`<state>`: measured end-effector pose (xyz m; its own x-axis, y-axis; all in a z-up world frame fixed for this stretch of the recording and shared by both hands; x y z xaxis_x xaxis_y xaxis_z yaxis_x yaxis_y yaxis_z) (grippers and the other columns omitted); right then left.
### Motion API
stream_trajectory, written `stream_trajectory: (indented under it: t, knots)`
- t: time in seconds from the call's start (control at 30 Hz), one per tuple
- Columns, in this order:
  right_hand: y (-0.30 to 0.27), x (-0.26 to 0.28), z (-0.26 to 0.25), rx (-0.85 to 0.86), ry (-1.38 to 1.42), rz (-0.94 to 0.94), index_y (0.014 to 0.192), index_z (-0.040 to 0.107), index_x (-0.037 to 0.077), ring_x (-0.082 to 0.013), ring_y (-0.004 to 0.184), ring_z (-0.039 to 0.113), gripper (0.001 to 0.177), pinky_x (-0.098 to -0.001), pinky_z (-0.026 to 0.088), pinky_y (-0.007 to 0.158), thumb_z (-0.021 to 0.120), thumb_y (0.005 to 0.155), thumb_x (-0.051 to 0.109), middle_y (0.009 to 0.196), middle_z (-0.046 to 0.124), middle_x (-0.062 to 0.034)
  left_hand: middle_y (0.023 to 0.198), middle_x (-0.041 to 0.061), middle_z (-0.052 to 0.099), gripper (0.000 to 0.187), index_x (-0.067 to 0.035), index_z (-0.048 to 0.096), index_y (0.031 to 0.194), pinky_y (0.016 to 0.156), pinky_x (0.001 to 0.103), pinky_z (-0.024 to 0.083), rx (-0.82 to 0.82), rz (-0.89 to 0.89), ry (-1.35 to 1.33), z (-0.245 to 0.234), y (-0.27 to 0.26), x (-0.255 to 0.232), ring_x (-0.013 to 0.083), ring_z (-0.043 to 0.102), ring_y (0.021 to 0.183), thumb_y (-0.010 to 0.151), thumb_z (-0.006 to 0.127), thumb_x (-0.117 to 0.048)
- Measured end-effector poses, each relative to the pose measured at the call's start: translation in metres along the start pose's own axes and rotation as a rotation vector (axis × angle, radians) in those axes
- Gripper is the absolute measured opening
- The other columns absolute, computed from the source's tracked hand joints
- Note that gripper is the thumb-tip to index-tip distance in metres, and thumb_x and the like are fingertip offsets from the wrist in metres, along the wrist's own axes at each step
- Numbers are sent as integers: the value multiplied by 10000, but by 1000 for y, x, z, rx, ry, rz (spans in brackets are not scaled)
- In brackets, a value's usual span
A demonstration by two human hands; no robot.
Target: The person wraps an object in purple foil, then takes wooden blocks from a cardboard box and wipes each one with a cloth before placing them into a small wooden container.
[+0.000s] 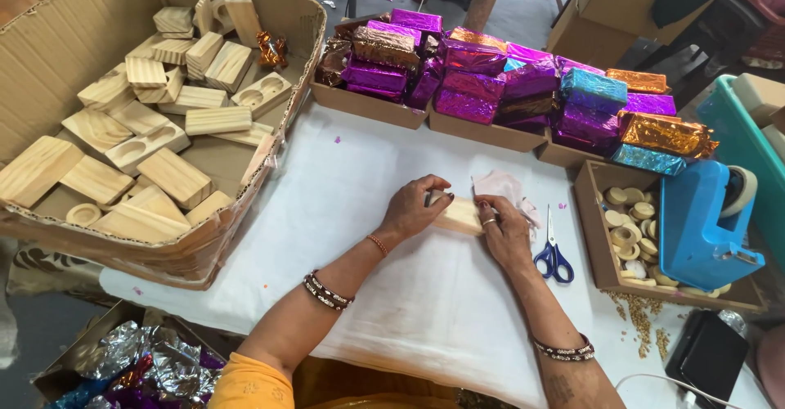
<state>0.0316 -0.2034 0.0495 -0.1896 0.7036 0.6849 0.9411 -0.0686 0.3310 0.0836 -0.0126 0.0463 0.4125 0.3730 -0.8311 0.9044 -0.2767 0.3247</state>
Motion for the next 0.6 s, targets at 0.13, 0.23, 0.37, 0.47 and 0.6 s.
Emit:
stream_trajectory:
  t: [0.13,0.23,0.37,0.47,0.6]
  knots:
    - [0,-4,1,10,37,0,1225,706,92,-209,872,725,332,-345,577,764,545,1051,324,1082,750,-98,1082,53,762,332,-128,697,1155,902,335,562,18,-28,-39,0,2,2,205,727,1019,894,731,-330]
    - [0,0,1,30,127,-39,1251,682,92,-207,949,728,371,-343,591,786,577,1027,368,1146,727,-94,1174,73,707,537,-121,645,1225,917,346,563,105,33,-22,7,-1,-7,234,697,1055,780,826,-359]
    - [-2,21,7,101,-35,-125,1275,659,97,-259,977,705,482,-389,581,810,710,895,389,1171,705,-120,1269,102,675,706,-116,608,1314,995,400,526,135,177,76,13,-4,-14,285,640,1159,686,867,-308]
    - [-5,42,9,113,-126,-237,1267,661,90,-275,1014,687,518,-409,574,820,757,838,363,1228,676,-142,1284,89,679,763,-144,579,1356,1008,391,536,163,131,56,14,-4,-6,266,647,1186,679,869,-341]
    - [-3,24,8,85,-86,-147,1225,694,94,-253,1018,701,427,-389,583,817,766,866,314,1196,706,-122,1300,114,636,917,-173,483,1444,1011,386,535,184,102,7,20,0,0,275,637,1189,656,905,-378]
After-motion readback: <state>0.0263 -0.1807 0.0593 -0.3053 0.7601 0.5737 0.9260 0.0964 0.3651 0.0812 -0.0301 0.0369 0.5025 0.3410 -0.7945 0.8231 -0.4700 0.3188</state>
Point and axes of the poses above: each hand's wrist, its own y-axis towards the middle knuckle, its own z-axis out of the palm, x = y × z, the point moved 10 cm from there along y, towards the middle knuckle
